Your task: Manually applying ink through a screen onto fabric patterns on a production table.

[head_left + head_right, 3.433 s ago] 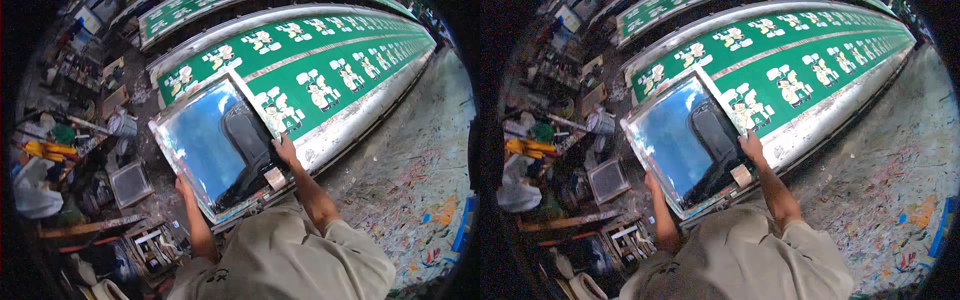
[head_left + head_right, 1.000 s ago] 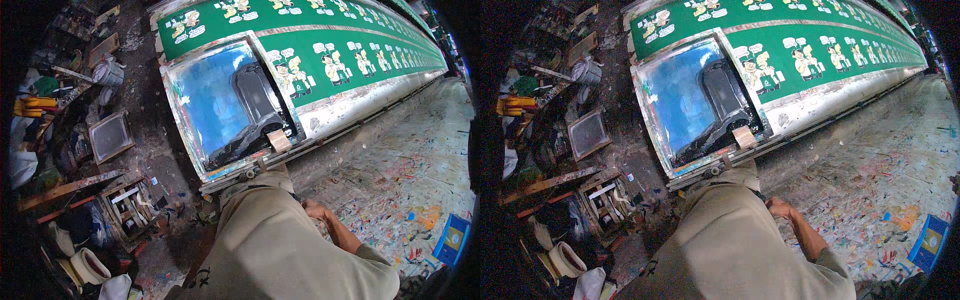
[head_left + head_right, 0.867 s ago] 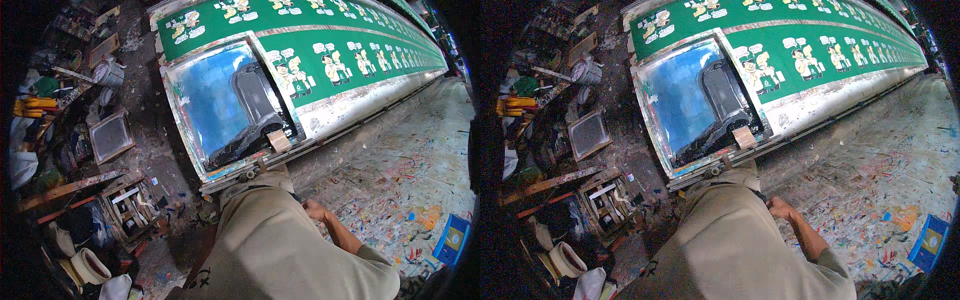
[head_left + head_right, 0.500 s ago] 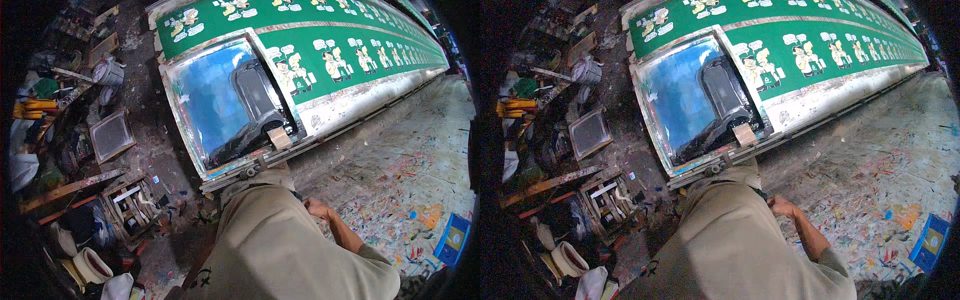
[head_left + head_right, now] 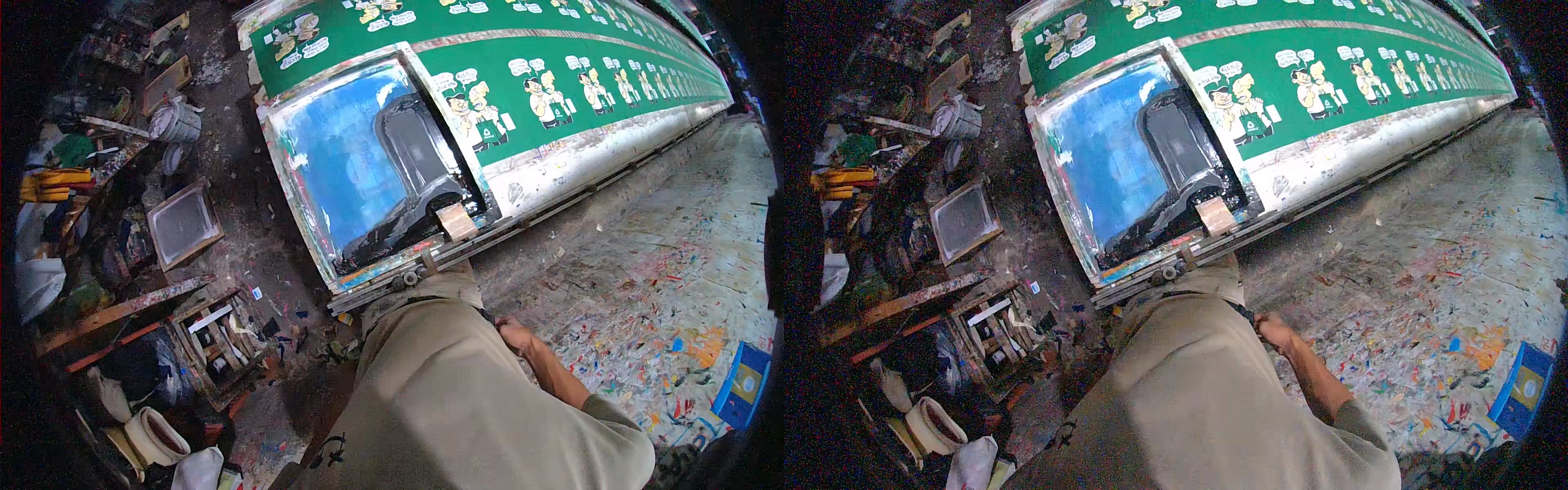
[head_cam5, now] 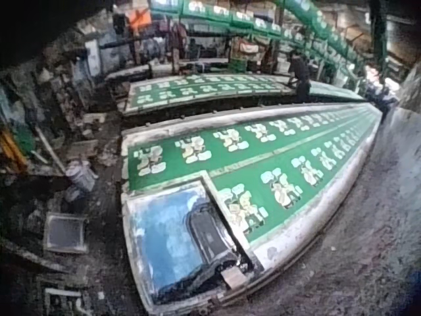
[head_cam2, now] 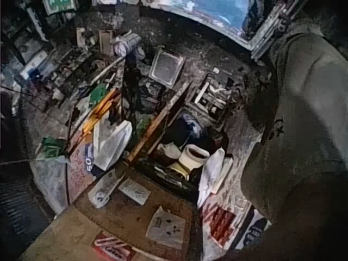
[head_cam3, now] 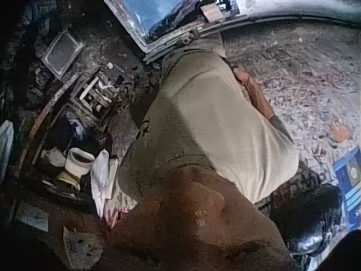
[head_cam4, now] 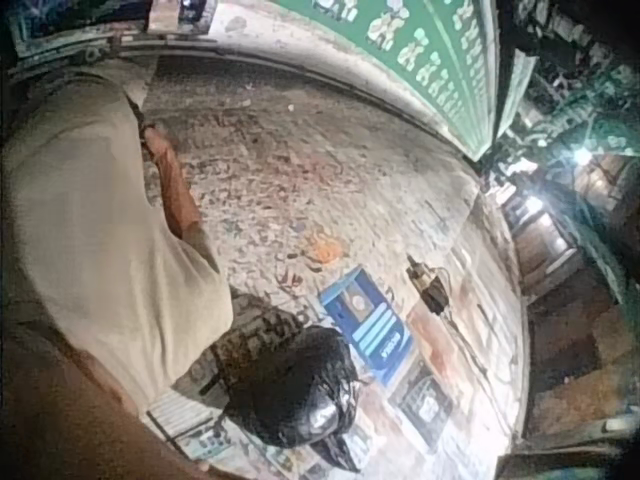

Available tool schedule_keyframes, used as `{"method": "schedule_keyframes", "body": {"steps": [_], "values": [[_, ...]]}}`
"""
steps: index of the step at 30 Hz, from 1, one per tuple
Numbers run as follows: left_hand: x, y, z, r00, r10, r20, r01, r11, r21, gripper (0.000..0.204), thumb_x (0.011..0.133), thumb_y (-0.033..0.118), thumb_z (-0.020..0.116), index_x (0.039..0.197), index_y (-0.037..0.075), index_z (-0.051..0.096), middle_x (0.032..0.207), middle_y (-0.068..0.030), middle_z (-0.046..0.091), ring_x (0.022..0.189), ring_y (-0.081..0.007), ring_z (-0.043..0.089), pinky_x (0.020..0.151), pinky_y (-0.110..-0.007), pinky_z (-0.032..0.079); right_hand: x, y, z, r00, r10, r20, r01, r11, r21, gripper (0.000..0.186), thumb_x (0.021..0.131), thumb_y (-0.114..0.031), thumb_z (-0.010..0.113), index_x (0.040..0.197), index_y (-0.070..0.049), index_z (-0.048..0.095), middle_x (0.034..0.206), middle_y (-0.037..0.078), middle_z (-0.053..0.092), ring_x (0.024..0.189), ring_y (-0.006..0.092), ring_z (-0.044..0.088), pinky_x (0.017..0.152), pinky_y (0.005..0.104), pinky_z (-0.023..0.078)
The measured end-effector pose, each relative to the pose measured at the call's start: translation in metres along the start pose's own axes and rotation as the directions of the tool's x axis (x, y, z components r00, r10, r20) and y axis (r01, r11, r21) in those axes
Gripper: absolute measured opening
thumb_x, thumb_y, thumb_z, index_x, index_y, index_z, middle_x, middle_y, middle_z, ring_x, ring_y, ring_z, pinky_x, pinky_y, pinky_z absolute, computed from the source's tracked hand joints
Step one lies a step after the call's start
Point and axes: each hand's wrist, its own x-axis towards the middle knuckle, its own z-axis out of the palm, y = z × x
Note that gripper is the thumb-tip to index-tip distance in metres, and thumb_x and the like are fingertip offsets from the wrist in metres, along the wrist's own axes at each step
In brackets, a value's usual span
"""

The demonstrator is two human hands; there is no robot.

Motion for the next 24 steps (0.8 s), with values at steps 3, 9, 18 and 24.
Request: {"method": "schedule_keyframes", "body": {"steps": [3, 9, 18, 24], "values": [[0.003, 0.003, -0.009, 1.0, -0.001, 0.023, 0.002, 1.0, -0.012, 0.025, 0.096, 0.027, 0.07, 0.098, 0.003, 0.066, 0.093, -0.0064, 0.063, 0.087, -0.0182, 0.063, 0.077, -0.033, 0.052, 0.006, 0.006, -0.006, 0.998, 0.053, 0.029, -0.05, 0.994, -0.101, 0.006, 0.08, -0.006, 0.06, 0.079, -0.008, 0.066, 0.077, -0.004, 0.058, 0.069, 0.0109, 0.049, 0.062, 0.0304, 0.04], [0.004, 0.005, -0.026, 0.997, -0.018, 0.071, 0.021, 0.999, -0.035, 0.025, 0.096, 0.028, 0.07, 0.098, 0.003, 0.066, 0.093, -0.0063, 0.063, 0.087, -0.0181, 0.063, 0.077, -0.033, 0.052, -0.006, 0.0, -0.004, 0.989, 0.05, 0.141, -0.049, 0.999, -0.012, 0.008, 0.083, -0.006, 0.063, 0.087, -0.009, 0.069, 0.081, -0.006, 0.059, 0.07, 0.0067, 0.049, 0.062, 0.0289, 0.042], [0.002, 0.014, -0.047, 0.989, -0.043, 0.144, 0.054, 0.996, -0.077, 0.025, 0.096, 0.028, 0.07, 0.098, 0.003, 0.066, 0.093, -0.0061, 0.063, 0.087, -0.018, 0.063, 0.077, -0.033, 0.052, 0.002, 0.023, -0.003, 0.984, 0.118, 0.137, -0.123, 0.992, 0.034, 0.01, 0.088, -0.009, 0.059, 0.085, -0.012, 0.068, 0.074, -0.008, 0.059, 0.059, 0.0066, 0.053, 0.052, 0.0262, 0.044], [0.001, 0.021, -0.058, 0.978, -0.052, 0.204, 0.074, 0.992, -0.105, 0.026, 0.096, 0.028, 0.07, 0.098, 0.003, 0.066, 0.093, -0.0061, 0.063, 0.086, -0.0179, 0.063, 0.077, -0.033, 0.052, 0.021, 0.059, 0.008, 0.993, -0.051, 0.106, -0.001, 0.898, 0.439, 0.027, 0.091, -0.006, 0.05, 0.106, -0.009, 0.073, 0.089, -0.001, 0.07, 0.063, 0.0091, 0.06, 0.053, 0.0269, 0.046]]}}
